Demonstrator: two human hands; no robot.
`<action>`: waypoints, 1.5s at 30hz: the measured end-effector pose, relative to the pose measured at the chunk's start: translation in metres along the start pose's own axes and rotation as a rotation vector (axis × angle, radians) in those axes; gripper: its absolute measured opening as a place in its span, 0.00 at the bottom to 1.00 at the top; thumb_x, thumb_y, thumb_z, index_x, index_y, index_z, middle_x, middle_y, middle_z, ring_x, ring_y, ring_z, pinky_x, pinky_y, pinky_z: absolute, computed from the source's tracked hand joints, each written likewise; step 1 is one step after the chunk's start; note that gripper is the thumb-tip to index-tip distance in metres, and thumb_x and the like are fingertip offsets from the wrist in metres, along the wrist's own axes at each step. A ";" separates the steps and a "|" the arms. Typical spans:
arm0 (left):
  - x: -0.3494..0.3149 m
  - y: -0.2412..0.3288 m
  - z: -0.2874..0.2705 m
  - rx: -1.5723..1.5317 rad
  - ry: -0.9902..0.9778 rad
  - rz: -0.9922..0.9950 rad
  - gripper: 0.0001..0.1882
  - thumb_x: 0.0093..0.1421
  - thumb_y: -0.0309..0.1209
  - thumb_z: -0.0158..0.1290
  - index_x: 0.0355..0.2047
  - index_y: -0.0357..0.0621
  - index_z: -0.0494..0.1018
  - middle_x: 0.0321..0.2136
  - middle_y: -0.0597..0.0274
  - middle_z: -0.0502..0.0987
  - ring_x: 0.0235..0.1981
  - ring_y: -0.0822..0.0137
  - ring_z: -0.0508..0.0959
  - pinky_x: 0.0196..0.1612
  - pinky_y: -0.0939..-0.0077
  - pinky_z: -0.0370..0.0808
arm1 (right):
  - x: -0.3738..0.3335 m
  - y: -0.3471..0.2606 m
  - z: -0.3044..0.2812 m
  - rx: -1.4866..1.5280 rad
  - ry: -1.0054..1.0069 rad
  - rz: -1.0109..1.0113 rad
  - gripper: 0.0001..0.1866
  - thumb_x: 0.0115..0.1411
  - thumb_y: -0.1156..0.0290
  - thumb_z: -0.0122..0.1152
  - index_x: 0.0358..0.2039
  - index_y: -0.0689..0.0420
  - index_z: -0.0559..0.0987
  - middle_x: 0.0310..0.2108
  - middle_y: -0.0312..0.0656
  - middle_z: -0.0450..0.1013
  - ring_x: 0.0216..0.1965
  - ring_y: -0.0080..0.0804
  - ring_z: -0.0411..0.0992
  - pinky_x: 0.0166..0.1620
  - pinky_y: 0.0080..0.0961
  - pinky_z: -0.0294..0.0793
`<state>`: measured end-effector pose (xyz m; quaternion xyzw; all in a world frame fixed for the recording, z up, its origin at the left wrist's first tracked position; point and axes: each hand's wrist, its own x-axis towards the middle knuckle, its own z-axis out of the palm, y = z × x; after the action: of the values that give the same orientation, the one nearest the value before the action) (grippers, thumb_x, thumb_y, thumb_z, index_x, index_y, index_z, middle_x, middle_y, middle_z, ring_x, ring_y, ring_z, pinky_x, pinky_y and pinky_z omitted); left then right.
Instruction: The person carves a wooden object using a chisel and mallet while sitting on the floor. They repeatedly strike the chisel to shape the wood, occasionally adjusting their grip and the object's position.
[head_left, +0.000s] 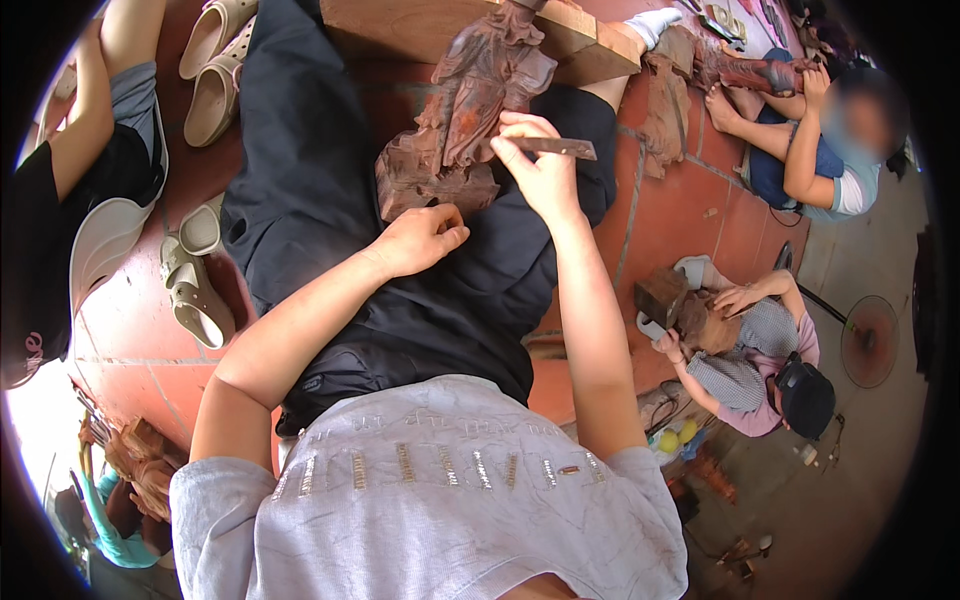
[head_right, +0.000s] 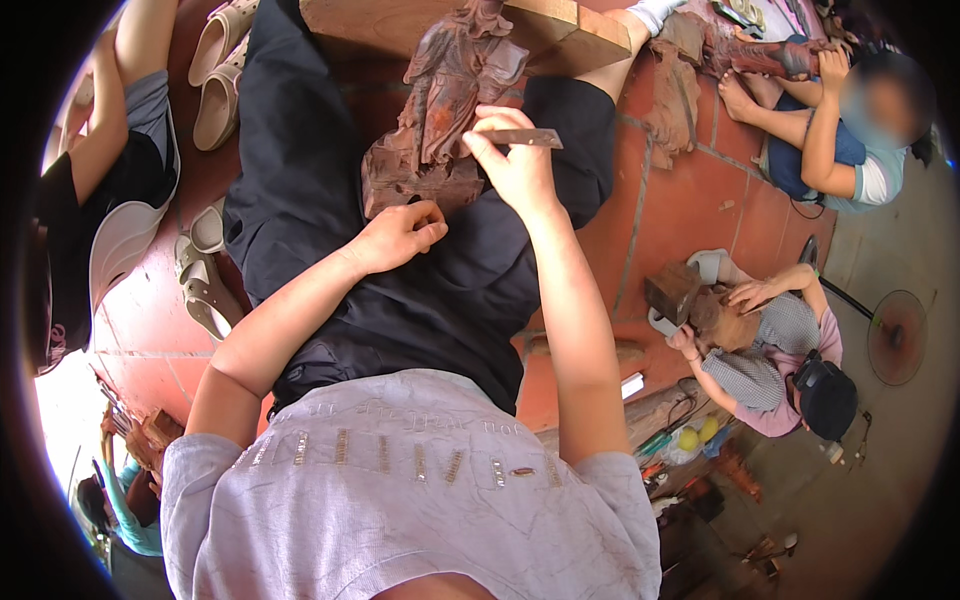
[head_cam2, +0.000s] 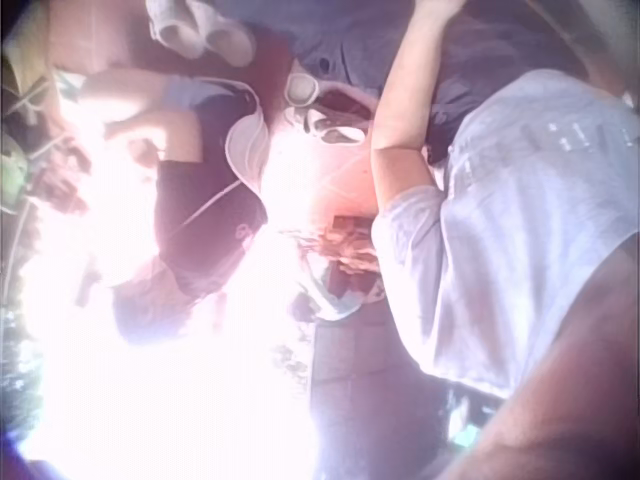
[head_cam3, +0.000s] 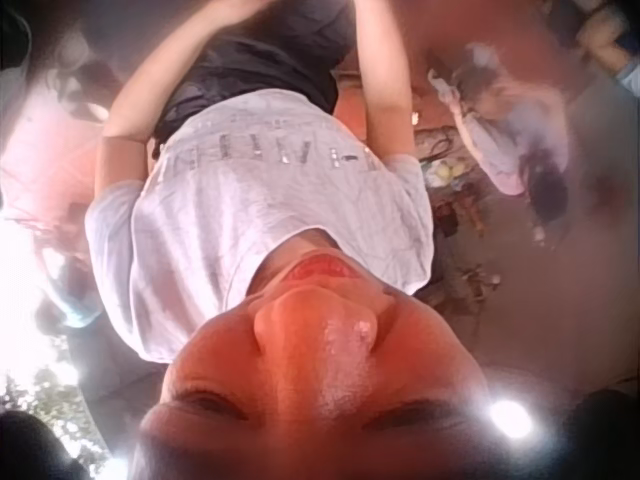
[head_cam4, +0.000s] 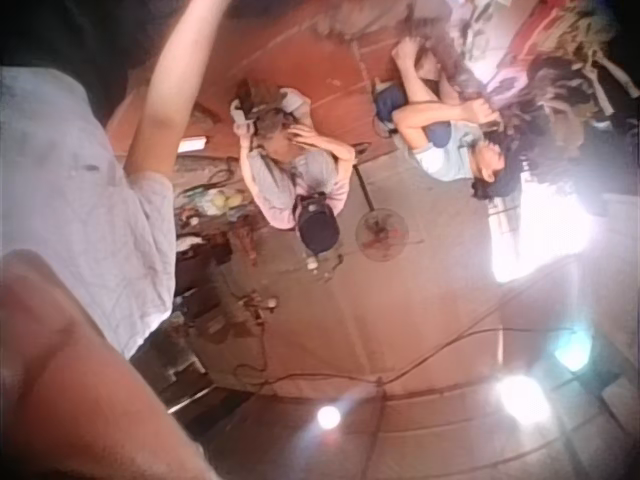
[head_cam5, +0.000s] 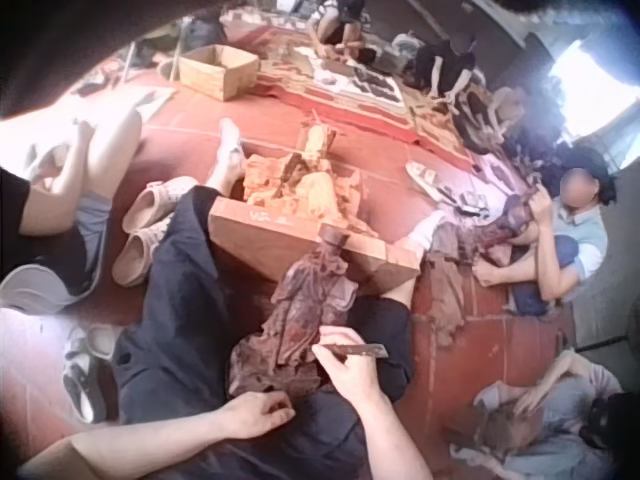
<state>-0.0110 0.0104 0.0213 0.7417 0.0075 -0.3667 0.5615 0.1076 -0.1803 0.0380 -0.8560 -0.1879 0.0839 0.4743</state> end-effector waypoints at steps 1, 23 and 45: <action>0.001 -0.001 0.001 -0.002 0.000 0.001 0.19 0.65 0.45 0.52 0.42 0.40 0.75 0.32 0.46 0.80 0.38 0.48 0.80 0.44 0.60 0.74 | 0.002 0.001 -0.004 0.006 0.022 -0.011 0.07 0.56 0.69 0.70 0.29 0.59 0.82 0.43 0.47 0.78 0.46 0.37 0.77 0.47 0.32 0.76; 0.006 -0.003 0.003 0.023 0.025 0.008 0.14 0.66 0.39 0.51 0.42 0.41 0.74 0.26 0.59 0.79 0.30 0.69 0.80 0.39 0.72 0.75 | 0.004 -0.012 0.018 -0.043 0.161 -0.084 0.05 0.51 0.71 0.72 0.24 0.58 0.84 0.27 0.42 0.80 0.45 0.42 0.77 0.51 0.35 0.75; 0.004 0.002 0.003 -0.109 0.047 -0.059 0.16 0.64 0.41 0.53 0.45 0.42 0.74 0.28 0.55 0.80 0.33 0.62 0.81 0.41 0.67 0.75 | -0.011 -0.021 0.027 -0.158 0.151 -0.210 0.07 0.53 0.70 0.73 0.28 0.59 0.83 0.41 0.47 0.79 0.48 0.42 0.76 0.48 0.36 0.75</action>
<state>-0.0088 0.0056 0.0207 0.7180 0.0626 -0.3644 0.5897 0.0836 -0.1538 0.0412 -0.8702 -0.2460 -0.0460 0.4243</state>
